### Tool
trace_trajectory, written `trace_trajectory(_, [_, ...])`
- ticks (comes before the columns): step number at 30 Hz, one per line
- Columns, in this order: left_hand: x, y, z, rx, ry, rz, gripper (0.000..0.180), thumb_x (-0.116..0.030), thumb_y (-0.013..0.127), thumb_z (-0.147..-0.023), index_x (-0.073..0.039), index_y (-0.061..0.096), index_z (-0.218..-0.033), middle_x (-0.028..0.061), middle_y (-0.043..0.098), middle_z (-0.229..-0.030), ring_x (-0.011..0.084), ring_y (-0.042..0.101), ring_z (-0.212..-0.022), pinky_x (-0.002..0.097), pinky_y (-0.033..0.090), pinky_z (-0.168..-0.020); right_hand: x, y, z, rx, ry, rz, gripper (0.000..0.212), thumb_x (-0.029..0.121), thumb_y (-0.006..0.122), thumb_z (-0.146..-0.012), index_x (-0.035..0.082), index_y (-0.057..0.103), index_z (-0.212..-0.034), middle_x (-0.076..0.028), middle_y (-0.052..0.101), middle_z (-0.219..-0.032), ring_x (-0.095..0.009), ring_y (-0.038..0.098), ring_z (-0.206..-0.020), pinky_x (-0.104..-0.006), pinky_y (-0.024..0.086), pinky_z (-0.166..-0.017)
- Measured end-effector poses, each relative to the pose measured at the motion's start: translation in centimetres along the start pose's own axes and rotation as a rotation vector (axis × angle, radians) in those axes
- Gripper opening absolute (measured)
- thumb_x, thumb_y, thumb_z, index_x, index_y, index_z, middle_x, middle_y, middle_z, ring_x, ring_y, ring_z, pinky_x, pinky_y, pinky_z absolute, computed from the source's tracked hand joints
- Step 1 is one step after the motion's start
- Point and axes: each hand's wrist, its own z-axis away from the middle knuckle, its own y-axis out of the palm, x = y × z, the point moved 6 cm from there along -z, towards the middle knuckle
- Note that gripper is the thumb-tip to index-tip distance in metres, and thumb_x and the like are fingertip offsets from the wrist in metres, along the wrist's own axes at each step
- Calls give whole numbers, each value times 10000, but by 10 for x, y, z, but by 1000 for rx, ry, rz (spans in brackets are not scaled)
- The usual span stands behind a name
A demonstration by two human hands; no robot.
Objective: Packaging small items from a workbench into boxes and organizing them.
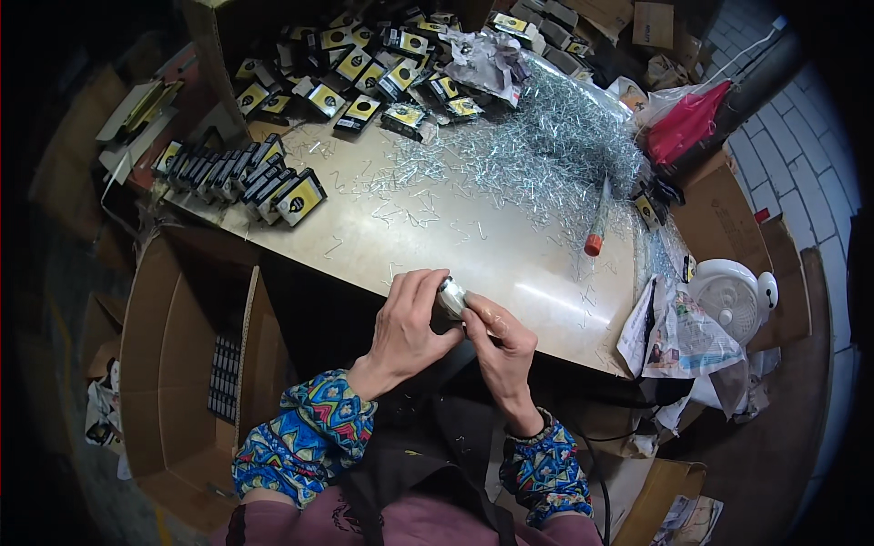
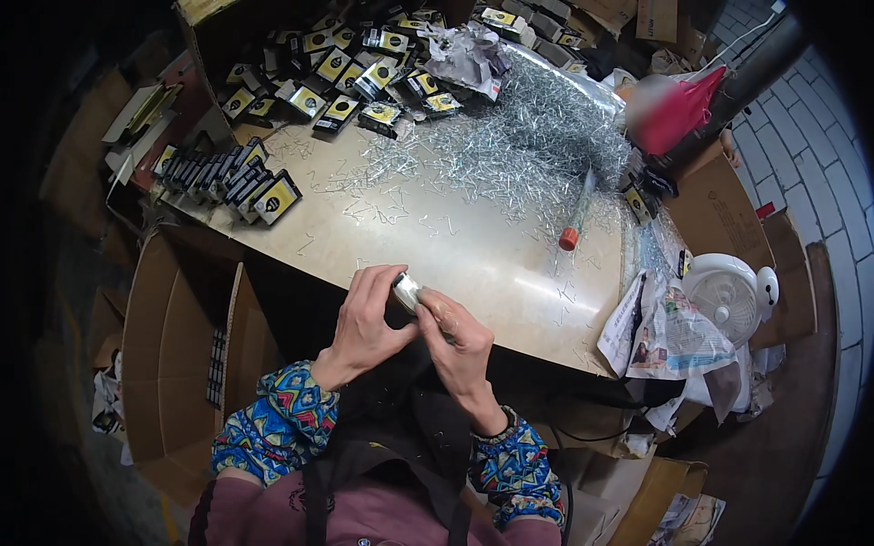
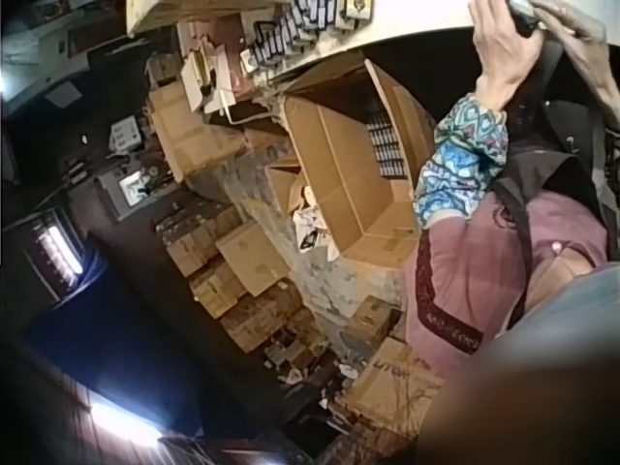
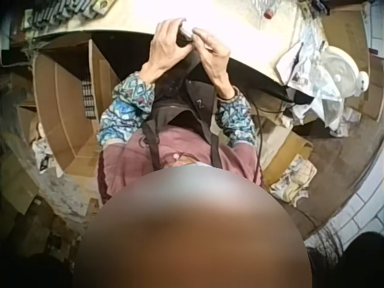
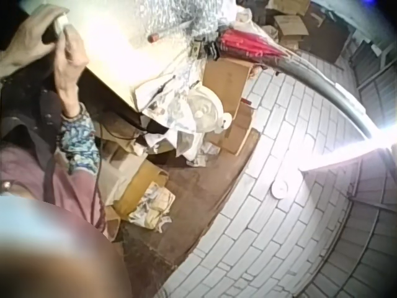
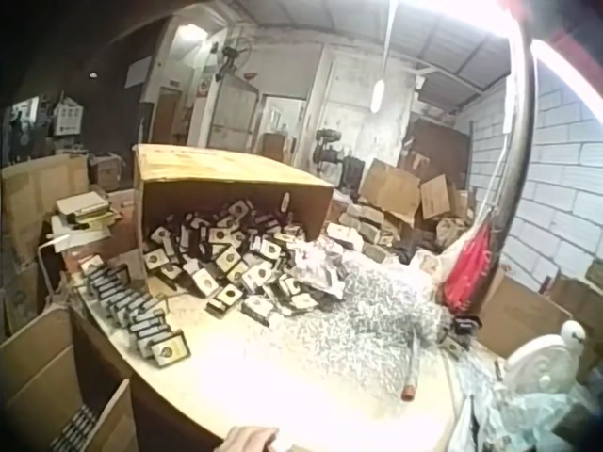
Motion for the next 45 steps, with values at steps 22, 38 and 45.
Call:
trace_trajectory(22, [16,17,-3,34,-73,12,761,-157,815,-747,14,418,-1372,230,585,-1123,413,581,-1053,455,480,-906,9,7,-43,145,-44,283,135,35,709,-863,-5,727,-990,-157,731,-918,-287,728,-789,-329,580,-726])
trace_trajectory(38, [22,19,1,45,-87,123,866,-133,802,-777,11,332,-1489,216,488,-1317,382,509,-1232,409,453,-1022,10,-2,-45,-28,-209,275,252,-40,724,-858,-4,718,-1107,-129,715,-1096,-185,710,-905,-284,584,-796])
trace_trajectory(45, [23,25,-4,-19,-92,-3,702,-171,814,-759,9,492,-1355,166,535,-1228,338,547,-1095,429,455,-936,-1,7,-40,-65,-234,323,234,-38,715,-869,-18,711,-1103,-155,712,-1083,-215,710,-948,-305,586,-798])
